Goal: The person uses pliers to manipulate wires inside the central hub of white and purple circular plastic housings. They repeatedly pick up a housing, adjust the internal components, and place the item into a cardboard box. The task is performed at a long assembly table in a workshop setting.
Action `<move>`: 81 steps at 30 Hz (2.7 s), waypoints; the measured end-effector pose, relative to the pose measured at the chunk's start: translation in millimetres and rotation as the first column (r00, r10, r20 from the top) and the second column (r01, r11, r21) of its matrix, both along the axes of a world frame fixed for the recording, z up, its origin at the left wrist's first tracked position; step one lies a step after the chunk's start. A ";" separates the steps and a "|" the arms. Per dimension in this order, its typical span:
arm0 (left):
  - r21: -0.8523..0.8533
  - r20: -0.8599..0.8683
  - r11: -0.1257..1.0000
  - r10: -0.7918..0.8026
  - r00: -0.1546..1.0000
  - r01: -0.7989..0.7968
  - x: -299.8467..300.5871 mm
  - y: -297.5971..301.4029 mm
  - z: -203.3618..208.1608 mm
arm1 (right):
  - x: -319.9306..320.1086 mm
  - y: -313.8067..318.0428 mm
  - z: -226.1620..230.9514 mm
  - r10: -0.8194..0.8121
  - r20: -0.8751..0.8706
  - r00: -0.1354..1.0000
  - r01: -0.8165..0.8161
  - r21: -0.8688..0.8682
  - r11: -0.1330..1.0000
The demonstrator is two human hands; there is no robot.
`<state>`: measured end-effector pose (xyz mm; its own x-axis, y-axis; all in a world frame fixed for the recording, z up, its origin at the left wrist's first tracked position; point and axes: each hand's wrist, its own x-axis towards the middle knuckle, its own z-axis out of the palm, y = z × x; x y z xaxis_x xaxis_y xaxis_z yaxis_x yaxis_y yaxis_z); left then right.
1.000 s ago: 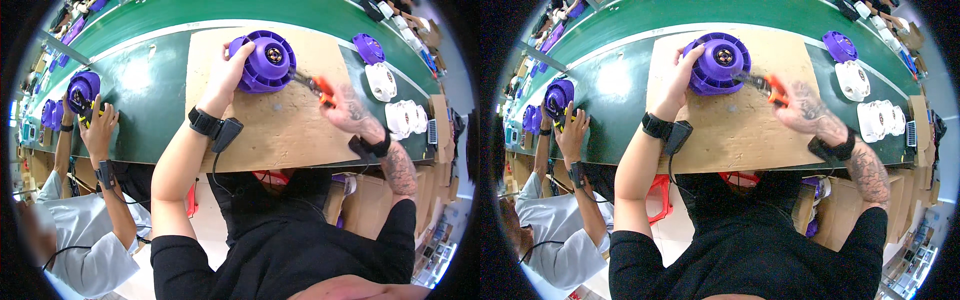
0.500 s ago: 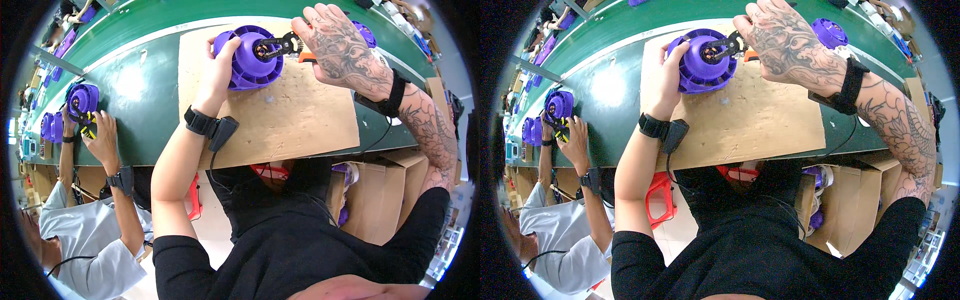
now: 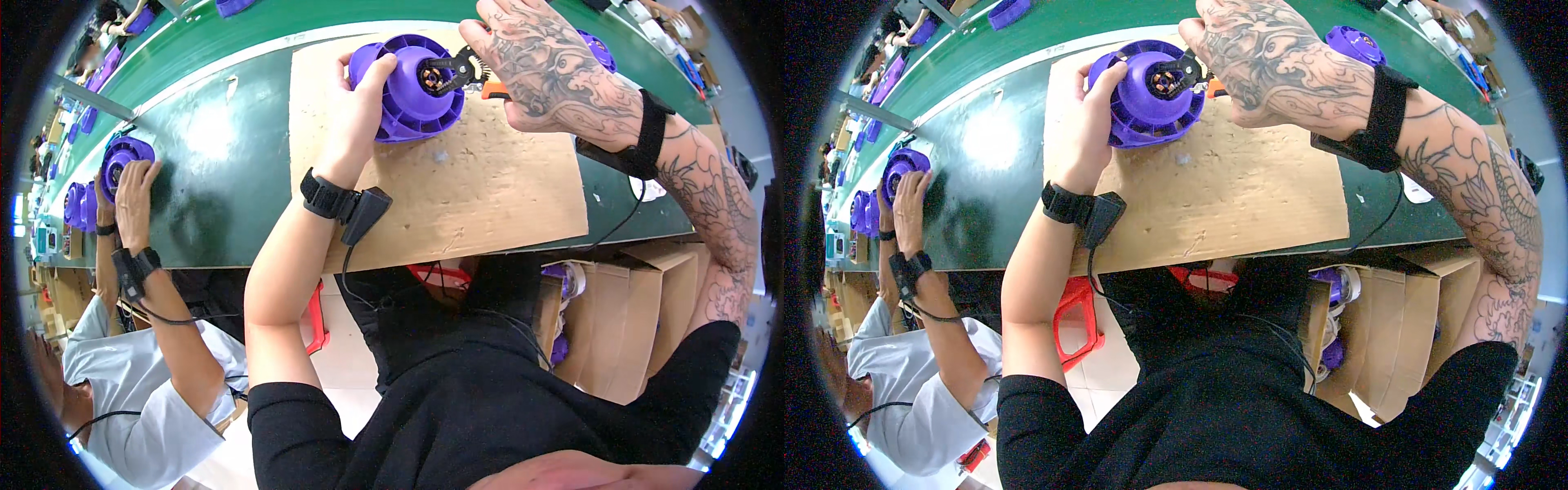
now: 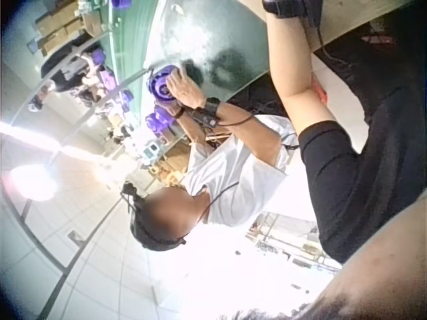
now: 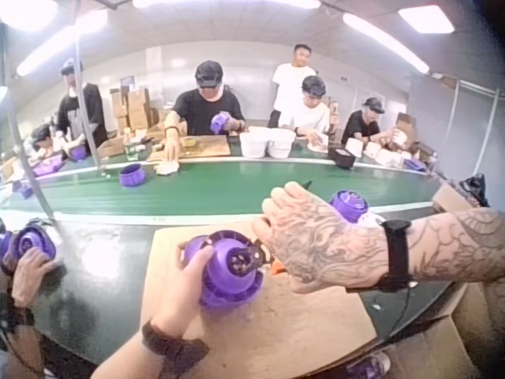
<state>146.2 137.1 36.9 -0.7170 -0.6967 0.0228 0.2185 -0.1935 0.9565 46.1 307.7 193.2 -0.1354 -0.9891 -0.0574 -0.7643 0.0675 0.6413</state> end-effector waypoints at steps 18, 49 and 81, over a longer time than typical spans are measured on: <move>-0.220 0.015 0.969 0.122 0.992 -0.116 6.5 15.4 15.5 | 4.1 8.2 -13.8 -0.066 -0.015 0.998 0.065 -0.055 0.996; -0.302 -0.163 0.934 0.147 0.976 -0.191 3.7 16.2 6.4 | 0.9 23.3 -0.5 -0.116 0.364 0.924 0.131 -0.016 0.991; 0.006 -0.167 0.996 -0.086 0.982 0.088 -11.2 -4.0 -6.3 | -20.8 84.0 -21.4 0.087 0.479 0.874 0.078 -0.315 0.946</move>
